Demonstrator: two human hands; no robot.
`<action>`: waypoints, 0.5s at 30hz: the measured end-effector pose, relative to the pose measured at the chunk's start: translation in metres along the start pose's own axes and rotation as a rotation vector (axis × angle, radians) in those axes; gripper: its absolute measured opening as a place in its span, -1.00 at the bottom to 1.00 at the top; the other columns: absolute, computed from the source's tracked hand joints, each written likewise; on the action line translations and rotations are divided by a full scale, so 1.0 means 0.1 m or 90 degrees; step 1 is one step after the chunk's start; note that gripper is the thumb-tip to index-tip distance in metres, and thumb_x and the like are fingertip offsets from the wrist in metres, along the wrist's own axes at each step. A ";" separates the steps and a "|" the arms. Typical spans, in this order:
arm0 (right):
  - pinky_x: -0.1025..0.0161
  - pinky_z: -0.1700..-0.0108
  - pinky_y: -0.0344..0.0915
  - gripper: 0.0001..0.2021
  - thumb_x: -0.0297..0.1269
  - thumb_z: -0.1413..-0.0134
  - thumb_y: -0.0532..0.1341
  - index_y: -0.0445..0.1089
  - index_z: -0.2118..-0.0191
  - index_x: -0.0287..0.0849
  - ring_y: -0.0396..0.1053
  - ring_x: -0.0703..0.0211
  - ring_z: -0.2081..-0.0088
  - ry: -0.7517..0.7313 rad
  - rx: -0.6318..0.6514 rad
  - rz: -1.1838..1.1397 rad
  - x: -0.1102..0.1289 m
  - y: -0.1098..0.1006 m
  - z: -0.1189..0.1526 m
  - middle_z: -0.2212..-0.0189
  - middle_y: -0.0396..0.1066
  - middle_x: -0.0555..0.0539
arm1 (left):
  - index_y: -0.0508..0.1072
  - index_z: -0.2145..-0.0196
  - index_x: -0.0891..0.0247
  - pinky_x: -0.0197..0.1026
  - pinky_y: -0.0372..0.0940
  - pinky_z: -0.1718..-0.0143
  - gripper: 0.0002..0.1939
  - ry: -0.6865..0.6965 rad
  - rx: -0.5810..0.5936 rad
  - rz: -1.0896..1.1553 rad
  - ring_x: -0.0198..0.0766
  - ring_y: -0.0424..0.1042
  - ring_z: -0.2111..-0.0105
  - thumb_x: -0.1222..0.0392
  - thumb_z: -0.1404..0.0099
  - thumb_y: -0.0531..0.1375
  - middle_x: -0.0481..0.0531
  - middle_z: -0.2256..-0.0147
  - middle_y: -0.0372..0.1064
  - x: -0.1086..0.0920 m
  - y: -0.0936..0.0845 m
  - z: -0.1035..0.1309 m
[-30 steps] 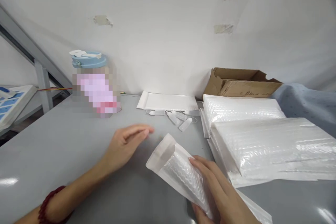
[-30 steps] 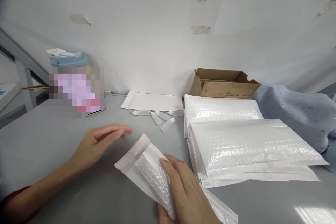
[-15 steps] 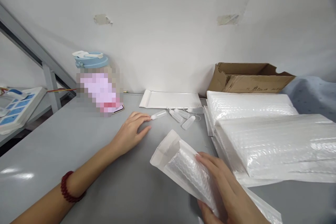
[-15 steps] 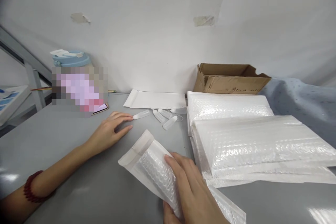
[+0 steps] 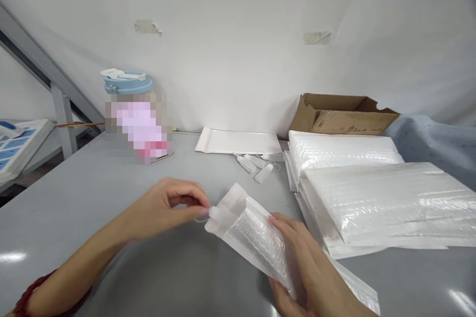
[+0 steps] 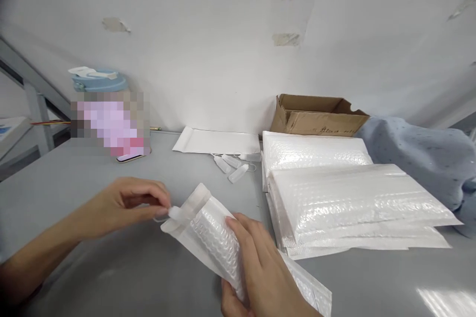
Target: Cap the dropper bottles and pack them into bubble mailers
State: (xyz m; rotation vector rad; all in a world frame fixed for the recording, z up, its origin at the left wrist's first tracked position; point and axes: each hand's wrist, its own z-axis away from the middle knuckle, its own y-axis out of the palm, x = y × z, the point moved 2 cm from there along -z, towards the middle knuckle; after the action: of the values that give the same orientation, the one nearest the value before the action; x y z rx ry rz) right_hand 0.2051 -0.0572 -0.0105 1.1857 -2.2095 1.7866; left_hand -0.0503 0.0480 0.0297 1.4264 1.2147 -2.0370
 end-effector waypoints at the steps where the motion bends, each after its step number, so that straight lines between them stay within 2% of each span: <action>1: 0.03 -0.07 0.31 -0.22 -0.53 0.14 0.10 -0.13 -0.27 -0.19 0.21 -0.08 -0.13 -0.013 0.012 -0.007 0.01 0.02 0.00 -0.12 0.19 -0.26 | 0.55 0.39 0.19 -0.35 0.29 0.35 -0.88 0.019 0.032 -0.021 -0.34 0.39 0.41 0.25 -0.23 0.19 -0.07 0.41 0.47 -0.02 0.09 -0.01; 4: 0.03 -0.06 0.31 -0.16 -0.57 0.21 0.10 -0.17 -0.27 -0.19 0.22 -0.09 -0.12 -0.041 0.042 -0.019 0.03 0.07 0.01 -0.12 0.18 -0.26 | 0.59 0.35 0.21 -0.33 0.28 0.29 -0.80 0.081 0.100 -0.031 -0.31 0.43 0.36 0.36 -0.23 0.15 -0.04 0.37 0.51 -0.08 0.34 -0.04; 7: 0.02 -0.04 0.32 -0.15 -0.55 0.23 0.11 -0.17 -0.27 -0.18 0.25 -0.11 -0.10 -0.043 0.053 -0.022 0.01 0.10 0.02 -0.11 0.19 -0.26 | 0.60 0.38 0.25 -0.32 0.27 0.33 -0.76 0.099 0.148 0.027 -0.29 0.42 0.38 0.40 -0.21 0.12 -0.02 0.40 0.50 -0.11 0.51 -0.03; 12: 0.04 -0.03 0.32 -0.20 -0.58 0.18 0.10 -0.13 -0.26 -0.20 0.24 -0.12 -0.11 -0.053 0.064 -0.010 0.03 0.08 0.05 -0.13 0.19 -0.29 | 0.59 0.44 0.26 -0.34 0.18 0.46 -0.72 0.057 0.205 0.126 -0.35 0.30 0.49 0.46 -0.16 0.09 -0.06 0.51 0.40 -0.12 0.59 -0.01; 15: 0.05 -0.06 0.30 -0.25 -0.58 0.15 0.07 -0.09 -0.25 -0.21 0.21 -0.09 -0.14 -0.047 0.068 -0.013 0.05 0.05 0.07 -0.14 0.16 -0.29 | 0.60 0.32 0.19 -0.31 0.26 0.36 -0.69 0.027 0.253 0.161 -0.30 0.38 0.37 0.42 -0.22 0.07 -0.04 0.33 0.48 -0.11 0.55 -0.02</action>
State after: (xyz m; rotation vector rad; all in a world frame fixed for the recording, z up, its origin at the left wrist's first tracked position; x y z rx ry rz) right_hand 0.2018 -0.0653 -0.0144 1.3106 -2.1556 1.9042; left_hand -0.0059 0.0168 0.0154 1.7072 0.6195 -2.1505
